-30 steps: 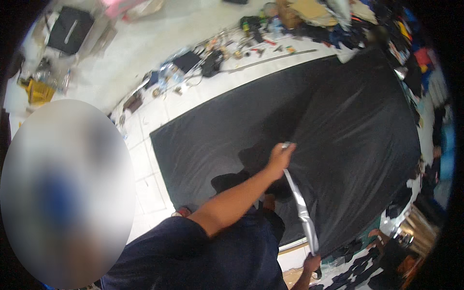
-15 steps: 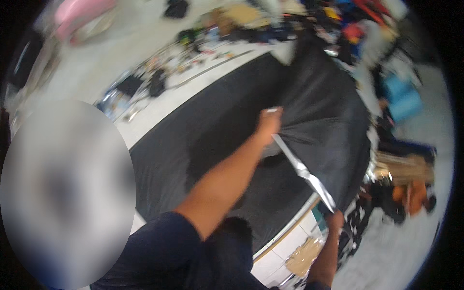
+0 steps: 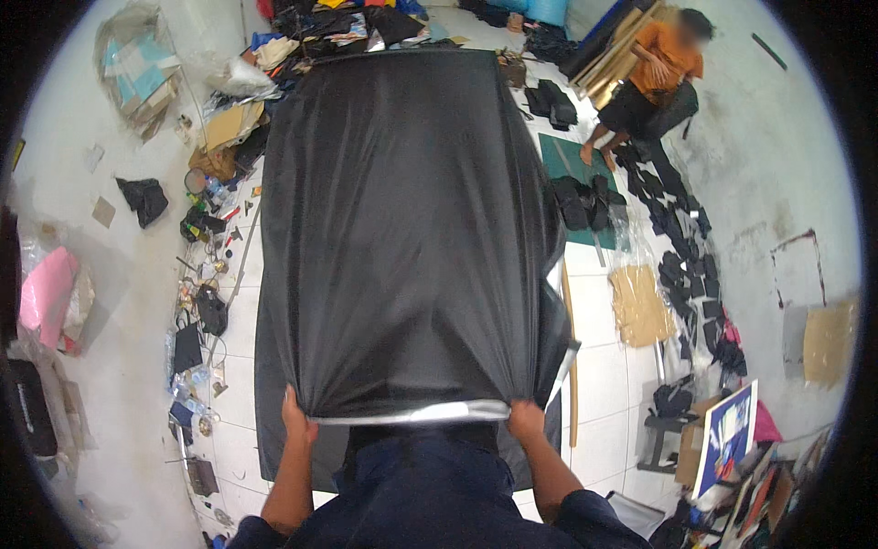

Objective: The person cuts a large black fabric sheet laid on the floor using shears, then folds and unfolds it to align edges. They use a wooden stick to measure and mark the fabric before cutting again. The process repeats with folding, measuring, and cutting.

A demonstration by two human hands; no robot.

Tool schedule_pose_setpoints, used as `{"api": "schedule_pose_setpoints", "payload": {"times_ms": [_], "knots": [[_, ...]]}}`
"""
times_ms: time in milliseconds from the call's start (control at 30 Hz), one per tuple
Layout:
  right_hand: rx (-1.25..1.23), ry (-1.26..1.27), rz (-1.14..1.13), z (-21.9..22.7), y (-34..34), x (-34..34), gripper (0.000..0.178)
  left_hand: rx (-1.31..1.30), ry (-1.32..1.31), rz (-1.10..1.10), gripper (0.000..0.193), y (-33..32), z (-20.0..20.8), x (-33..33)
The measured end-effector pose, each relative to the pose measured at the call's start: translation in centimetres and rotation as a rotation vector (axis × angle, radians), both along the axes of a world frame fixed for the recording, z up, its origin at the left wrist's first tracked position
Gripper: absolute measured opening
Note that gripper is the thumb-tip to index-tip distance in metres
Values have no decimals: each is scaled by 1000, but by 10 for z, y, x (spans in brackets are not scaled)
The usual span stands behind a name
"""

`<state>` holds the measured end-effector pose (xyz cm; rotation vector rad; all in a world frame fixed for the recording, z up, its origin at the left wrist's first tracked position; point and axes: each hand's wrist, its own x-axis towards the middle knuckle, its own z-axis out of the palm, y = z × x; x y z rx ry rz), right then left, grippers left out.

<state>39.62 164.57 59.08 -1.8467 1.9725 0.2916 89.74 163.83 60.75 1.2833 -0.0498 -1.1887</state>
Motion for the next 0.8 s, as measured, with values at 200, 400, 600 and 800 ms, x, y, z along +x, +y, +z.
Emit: {"api": "schedule_pose_setpoints", "payload": {"times_ms": [200,400,600,800], "knots": [[114,47,17,26,151,1,22,100,96,35,53,152,20,2],[165,117,-48,37,134,20,25,48,157,13,45,162,14,23],[-181,229,-27,11,157,31,26,-73,121,-18,40,169,11,52],[-138,301,5,94,137,42,33,-113,137,43,53,149,66,67]]}}
